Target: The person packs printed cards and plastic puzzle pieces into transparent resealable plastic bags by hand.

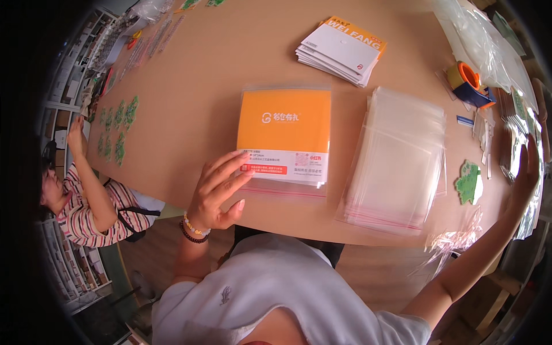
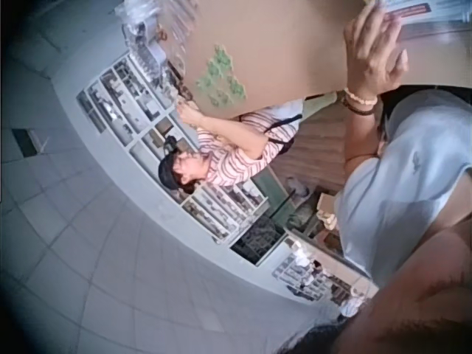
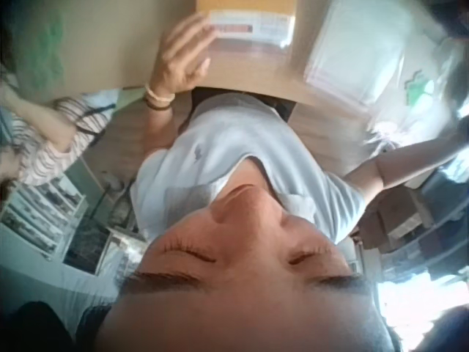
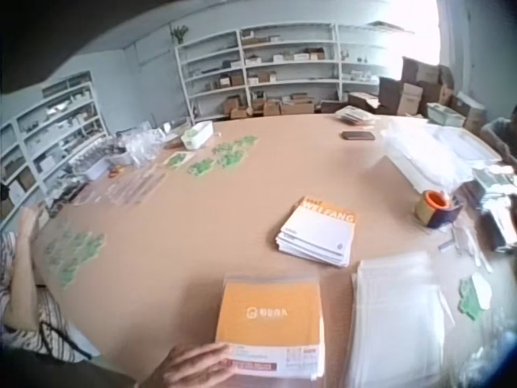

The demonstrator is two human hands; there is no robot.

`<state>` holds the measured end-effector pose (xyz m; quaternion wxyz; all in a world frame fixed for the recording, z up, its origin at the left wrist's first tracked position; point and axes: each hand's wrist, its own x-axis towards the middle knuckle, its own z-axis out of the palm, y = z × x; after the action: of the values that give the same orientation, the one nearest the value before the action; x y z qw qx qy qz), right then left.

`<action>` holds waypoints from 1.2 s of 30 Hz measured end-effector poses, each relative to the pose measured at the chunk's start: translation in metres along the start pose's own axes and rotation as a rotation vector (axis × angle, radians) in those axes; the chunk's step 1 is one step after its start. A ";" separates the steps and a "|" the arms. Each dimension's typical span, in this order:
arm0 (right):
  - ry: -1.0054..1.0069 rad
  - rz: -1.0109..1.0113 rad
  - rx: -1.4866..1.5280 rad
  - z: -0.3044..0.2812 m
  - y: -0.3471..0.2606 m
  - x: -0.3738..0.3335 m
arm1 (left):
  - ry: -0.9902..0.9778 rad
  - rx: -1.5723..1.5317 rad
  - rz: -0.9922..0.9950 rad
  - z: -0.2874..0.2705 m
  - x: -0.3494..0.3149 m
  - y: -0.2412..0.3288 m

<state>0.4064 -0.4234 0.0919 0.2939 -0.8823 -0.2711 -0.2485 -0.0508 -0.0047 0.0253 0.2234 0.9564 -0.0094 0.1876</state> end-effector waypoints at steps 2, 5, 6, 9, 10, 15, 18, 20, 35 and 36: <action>-0.174 -0.221 -0.048 0.012 -0.123 -0.043 | 0.039 -0.040 -0.002 0.001 -0.001 -0.003; -0.438 -0.334 0.350 0.058 -0.270 -0.116 | 0.076 -0.042 -0.024 0.005 -0.021 -0.015; -0.541 -0.337 0.514 0.065 -0.302 -0.137 | 0.087 -0.083 0.013 0.005 -0.019 -0.021; -0.524 -0.652 0.547 0.098 -0.356 -0.172 | 0.119 -0.184 -0.005 0.002 -0.019 -0.020; -0.531 -0.685 0.529 0.106 -0.366 -0.182 | 0.140 -0.205 -0.029 0.002 -0.020 -0.020; -0.565 -0.645 0.319 0.125 -0.390 -0.201 | 0.195 -0.472 -0.176 0.011 -0.032 -0.017; -0.588 -0.601 0.309 0.122 -0.391 -0.199 | 0.282 -0.619 -0.315 0.016 -0.032 -0.007; -0.588 -0.572 0.298 0.120 -0.397 -0.198 | 0.204 -0.614 -0.427 0.015 -0.036 -0.006; -0.714 -0.524 0.292 0.119 -0.398 -0.196 | 0.175 -0.680 -0.386 0.019 -0.034 0.005; -0.699 -0.541 0.310 0.119 -0.398 -0.195 | 0.209 -0.728 -0.391 0.022 -0.035 0.005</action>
<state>0.0487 -0.1399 0.0443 0.2376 -0.7564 -0.6082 0.0394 -0.0758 -0.0207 -0.0032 0.5778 0.7746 0.1291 0.2222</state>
